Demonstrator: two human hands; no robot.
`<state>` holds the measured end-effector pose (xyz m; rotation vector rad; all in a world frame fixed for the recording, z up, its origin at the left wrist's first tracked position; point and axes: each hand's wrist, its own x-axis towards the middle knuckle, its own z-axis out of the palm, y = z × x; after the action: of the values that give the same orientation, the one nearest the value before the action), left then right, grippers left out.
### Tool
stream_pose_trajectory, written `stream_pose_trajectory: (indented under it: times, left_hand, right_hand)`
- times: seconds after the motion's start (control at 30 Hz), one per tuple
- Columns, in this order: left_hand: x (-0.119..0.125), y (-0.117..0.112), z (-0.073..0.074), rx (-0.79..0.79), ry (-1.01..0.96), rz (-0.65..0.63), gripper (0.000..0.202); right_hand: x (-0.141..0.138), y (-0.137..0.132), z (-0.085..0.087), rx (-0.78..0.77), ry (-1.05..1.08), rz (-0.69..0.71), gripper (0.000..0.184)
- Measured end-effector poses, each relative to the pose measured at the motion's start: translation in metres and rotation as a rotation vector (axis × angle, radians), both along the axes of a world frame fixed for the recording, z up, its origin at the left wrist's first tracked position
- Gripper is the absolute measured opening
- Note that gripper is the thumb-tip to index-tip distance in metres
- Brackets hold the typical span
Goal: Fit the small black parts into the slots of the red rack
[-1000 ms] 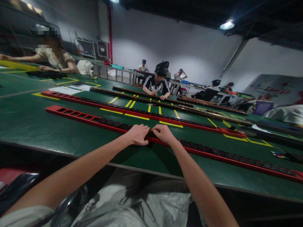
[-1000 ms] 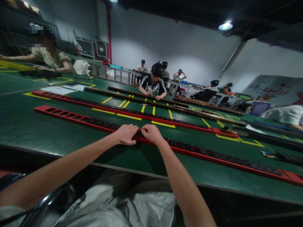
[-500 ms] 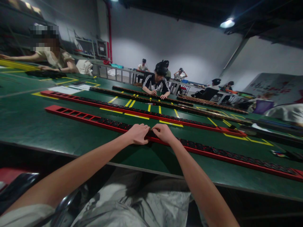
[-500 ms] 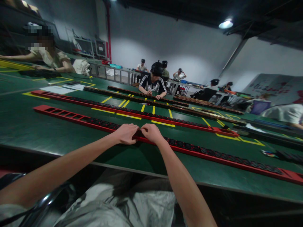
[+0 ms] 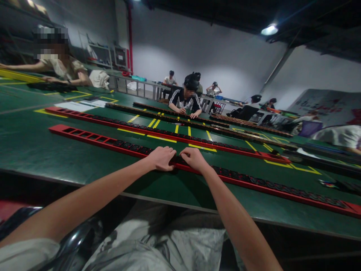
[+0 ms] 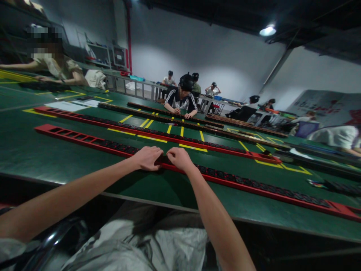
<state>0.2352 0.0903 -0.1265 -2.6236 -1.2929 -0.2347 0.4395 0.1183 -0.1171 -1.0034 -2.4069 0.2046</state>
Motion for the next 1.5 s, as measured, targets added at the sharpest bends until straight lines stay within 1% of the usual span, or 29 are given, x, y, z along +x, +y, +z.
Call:
stream_pose_trajectory:
  times: [0.17,0.33,0.47,0.63,0.77,0.87,0.97,1.07,1.17,1.23,1.33,1.5]
  left_hand:
    - [-0.024,0.000,-0.001,0.010,0.023,0.032,0.042]
    - [-0.054,-0.003,-0.002,-0.002,0.028,0.048,0.043]
    - [-0.063,-0.005,-0.002,0.006,0.051,0.048,0.042]
    - [-0.060,-0.003,0.001,-0.011,0.072,0.001,0.042]
    - [-0.050,0.002,0.005,-0.051,0.069,-0.034,0.046]
    - [-0.040,0.004,0.007,-0.075,0.078,-0.059,0.041]
    - [-0.034,0.002,0.006,-0.063,0.079,-0.078,0.036]
    - [-0.033,-0.001,0.003,-0.031,0.060,-0.072,0.034]
    - [-0.035,-0.003,0.001,-0.010,0.041,-0.057,0.033]
    - [-0.037,-0.002,0.001,-0.012,0.040,-0.051,0.032]
    - [-0.039,-0.002,0.001,-0.025,0.037,-0.034,0.034]
    - [-0.041,-0.001,-0.001,-0.019,0.019,-0.007,0.044]
  right_hand:
    - [0.000,-0.002,0.004,0.002,0.024,0.007,0.019]
    - [-0.002,-0.005,0.006,0.031,-0.028,0.001,0.019]
    - [-0.002,-0.006,0.006,0.053,-0.065,-0.005,0.020]
    - [0.000,-0.002,0.005,0.050,-0.047,-0.010,0.021]
    - [0.003,0.001,0.003,0.044,-0.030,-0.029,0.021]
    - [0.005,0.003,0.002,0.028,-0.035,-0.042,0.021]
    - [0.006,0.004,0.001,0.025,-0.057,-0.043,0.021]
    - [0.005,0.002,0.002,0.052,-0.105,-0.044,0.021]
    - [0.001,-0.005,0.005,0.125,-0.191,-0.046,0.021]
    - [-0.005,-0.011,0.007,0.180,-0.254,-0.019,0.021]
    - [-0.018,-0.023,0.007,0.233,-0.319,0.064,0.023]
    - [-0.035,-0.039,0.001,0.238,-0.305,0.197,0.024]
